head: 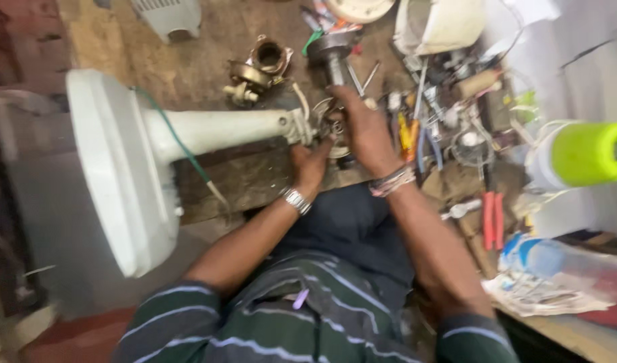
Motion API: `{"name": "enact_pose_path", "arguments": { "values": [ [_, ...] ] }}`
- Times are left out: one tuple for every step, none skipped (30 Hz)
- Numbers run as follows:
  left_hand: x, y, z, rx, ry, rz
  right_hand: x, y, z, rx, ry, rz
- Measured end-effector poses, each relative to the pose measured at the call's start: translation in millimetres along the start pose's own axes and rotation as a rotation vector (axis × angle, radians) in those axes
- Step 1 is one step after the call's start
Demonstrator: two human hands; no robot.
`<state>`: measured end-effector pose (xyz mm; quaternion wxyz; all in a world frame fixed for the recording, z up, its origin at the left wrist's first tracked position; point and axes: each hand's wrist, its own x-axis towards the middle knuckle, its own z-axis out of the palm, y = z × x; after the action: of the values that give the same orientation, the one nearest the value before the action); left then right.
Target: The person disassembles a small motor or fan assembly on a cluttered workbench, removes a bearing and a metal ring, applies lubricant to the bearing, and reassembles the components. The person uses a screwdriver, pliers, and a lubricant bottle during the process.
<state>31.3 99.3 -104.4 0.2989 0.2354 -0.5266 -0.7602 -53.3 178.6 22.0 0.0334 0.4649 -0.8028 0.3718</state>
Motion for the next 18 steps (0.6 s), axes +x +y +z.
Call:
{"name": "enact_pose_path", "arguments": {
  "values": [
    [-3, -1, -2, 0.028, 0.002, -0.113, -2, -1, -2, -0.028, 0.034, 0.004],
    [-5, -3, 0, 0.037, 0.006, -0.225, -4, 0, -5, -0.07, 0.057, 0.0],
    [-2, -4, -2, 0.057, 0.008, -0.318, -4, 0, -5, 0.0, 0.069, -0.01],
    [1, -6, -3, -0.047, 0.0, -0.295, -5, 0, -7, 0.069, 0.082, -0.021],
    [2, -8, -5, -0.15, -0.01, -0.275, -7, 1, -7, 0.137, 0.097, -0.028],
    [4, -10, -4, -0.257, -0.029, -0.251, -9, 1, -8, 0.131, 0.098, -0.019],
    [6, -12, -3, -0.298, -0.015, -0.284, -11, 3, -8, 0.119, 0.102, -0.01],
    [8, -15, -1, -0.337, 0.0, -0.321, -12, 4, -7, 0.109, 0.105, 0.001],
    [8, -17, 0, -0.376, 0.021, -0.358, -14, 6, -7, 0.108, 0.14, 0.024],
    [9, -18, 2, -0.395, 0.063, -0.387, -15, 9, -7, 0.111, 0.172, 0.046],
    [9, -19, 5, -0.412, 0.108, -0.42, -17, 11, -8, 0.117, 0.201, 0.073],
    [8, -19, 7, -0.43, 0.153, -0.453, -19, 14, -10, 0.111, 0.217, 0.098],
    [8, -19, 8, -0.426, 0.155, -0.465, -22, 17, -13, 0.103, 0.236, 0.12],
    [7, -20, 8, -0.423, 0.154, -0.477, -25, 21, -17, 0.091, 0.255, 0.142],
    [7, -19, 7, -0.42, 0.15, -0.485, -29, 24, -20, 0.143, 0.283, 0.176],
    [8, -18, 6, -0.425, 0.141, -0.486, -33, 27, -21, 0.197, 0.317, 0.207],
    [8, -16, 3, -0.429, 0.129, -0.488, -36, 31, -21, 0.25, 0.353, 0.239],
    [8, -14, 0, -0.433, 0.118, -0.492, -39, 37, -23, 0.304, 0.39, 0.332]
  ]
}}
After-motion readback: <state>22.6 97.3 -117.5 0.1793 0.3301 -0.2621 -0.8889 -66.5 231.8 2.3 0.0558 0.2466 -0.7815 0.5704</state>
